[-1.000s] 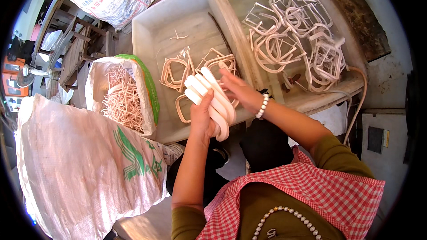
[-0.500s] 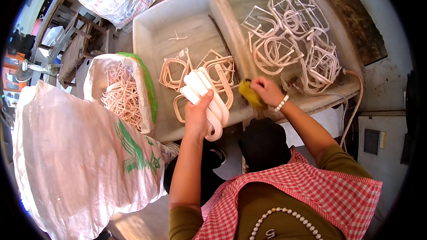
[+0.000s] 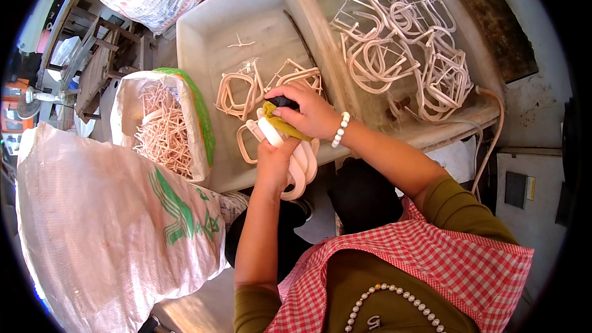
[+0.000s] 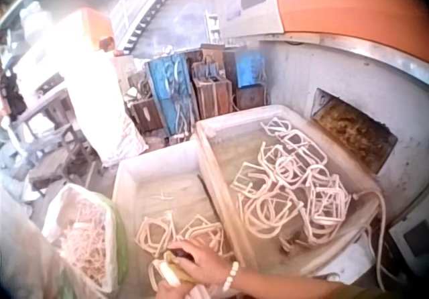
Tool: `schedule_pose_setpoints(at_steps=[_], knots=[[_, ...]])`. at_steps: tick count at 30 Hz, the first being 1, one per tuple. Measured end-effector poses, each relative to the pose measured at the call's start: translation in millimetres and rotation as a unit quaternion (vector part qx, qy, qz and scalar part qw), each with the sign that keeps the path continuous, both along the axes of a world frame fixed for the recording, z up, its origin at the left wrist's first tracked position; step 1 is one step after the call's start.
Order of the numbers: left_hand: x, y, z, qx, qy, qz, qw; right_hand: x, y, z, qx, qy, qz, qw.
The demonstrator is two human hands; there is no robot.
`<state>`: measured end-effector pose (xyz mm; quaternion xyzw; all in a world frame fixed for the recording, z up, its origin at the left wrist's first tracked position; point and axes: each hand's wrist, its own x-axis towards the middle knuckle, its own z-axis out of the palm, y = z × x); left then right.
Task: The person assembles white plastic hangers by inserting curved plastic rods into wire frames. They pick up the components from bins, fit them together, and occasionally wipe the plastic parts with a yellow cloth. The finished hangers are placed into a large white sack.
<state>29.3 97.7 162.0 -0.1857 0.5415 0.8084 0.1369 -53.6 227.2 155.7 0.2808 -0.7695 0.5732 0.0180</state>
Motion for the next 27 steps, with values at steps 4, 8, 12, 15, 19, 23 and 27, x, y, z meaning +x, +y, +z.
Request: schedule_pose_setpoints(at_steps=[4,8,12,15,19,23,27], knots=[[2,1,9,0.028,-0.027,0.013,0.999,-5,9,1,-0.096,-0.134,0.052,0.985],[1,0,23,0.037,-0.041,-0.007,0.998,-7,19,-10,-0.221,-0.303,0.051,0.925],[-2,1,20,0.025,-0.034,-0.022,0.999,2,20,-3,-0.257,-0.323,0.058,0.909],[-1,0,9,-0.006,-0.008,-0.025,1.000,5,13,3,-0.162,-0.217,0.074,0.960],[-1,2,8,-0.060,-0.009,-0.018,0.998,4,0,-1,-0.006,-0.112,-0.020,0.993],[-3,5,15,-0.038,-0.014,-0.018,0.999,3,-8,1,0.027,-0.099,-0.087,0.991],[0,-4,14,-0.053,-0.021,-0.023,0.998,1,3,-3,-0.054,-0.110,0.057,0.991]])
